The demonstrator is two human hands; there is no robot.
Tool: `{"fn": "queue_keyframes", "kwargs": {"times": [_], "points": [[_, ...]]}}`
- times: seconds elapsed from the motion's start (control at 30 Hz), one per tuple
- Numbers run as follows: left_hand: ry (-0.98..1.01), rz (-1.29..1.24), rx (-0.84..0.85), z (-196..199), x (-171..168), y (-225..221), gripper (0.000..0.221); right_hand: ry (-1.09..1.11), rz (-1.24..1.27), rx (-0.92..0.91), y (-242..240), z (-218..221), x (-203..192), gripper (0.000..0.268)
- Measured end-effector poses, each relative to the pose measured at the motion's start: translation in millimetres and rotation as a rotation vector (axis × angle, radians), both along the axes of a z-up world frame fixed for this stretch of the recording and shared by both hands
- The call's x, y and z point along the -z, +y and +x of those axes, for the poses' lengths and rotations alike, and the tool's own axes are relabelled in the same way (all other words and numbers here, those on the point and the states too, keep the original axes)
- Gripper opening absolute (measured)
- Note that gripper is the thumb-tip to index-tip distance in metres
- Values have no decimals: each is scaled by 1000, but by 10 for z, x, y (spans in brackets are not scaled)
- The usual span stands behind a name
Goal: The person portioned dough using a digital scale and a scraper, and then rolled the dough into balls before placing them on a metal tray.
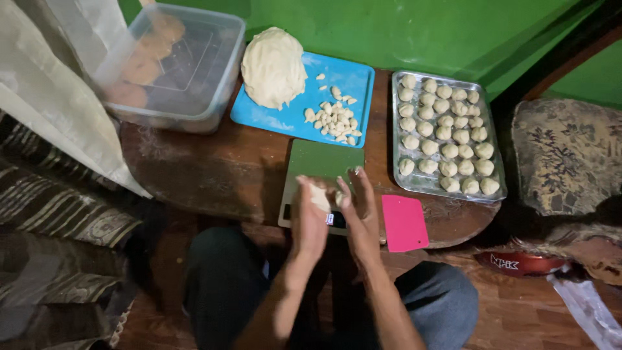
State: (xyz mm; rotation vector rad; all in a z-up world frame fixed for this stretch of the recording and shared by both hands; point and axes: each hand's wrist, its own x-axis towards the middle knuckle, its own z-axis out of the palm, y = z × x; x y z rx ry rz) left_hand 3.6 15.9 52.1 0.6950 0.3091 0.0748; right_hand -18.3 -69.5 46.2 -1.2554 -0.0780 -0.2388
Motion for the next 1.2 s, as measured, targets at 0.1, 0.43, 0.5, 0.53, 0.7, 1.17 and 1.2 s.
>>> {"fn": "queue_keyframes", "kwargs": {"times": [0.1,0.43,0.5,0.53,0.7,1.17,1.2], "points": [[35,-270,140,-116,-423,-26,40,53,-216,29,6,-45,68,102],[3,-806,257,142,244,117,45,289,80,-140,55,-211,110,88],[42,-877,289,123,199,135,43,298,144,-168,45,-227,30,90],[44,-878,283,121,166,158,43,302,143,-172,60,-233,-36,90],[55,-1063,288,118,-119,248,44,285,157,-265,88,-241,-361,93],[-204,-929,195,200,-68,489,27,84,-258,147,11,-208,-110,18],[-222,-942,192,188,3,484,33,11,-437,183,72,-219,-242,15]]}}
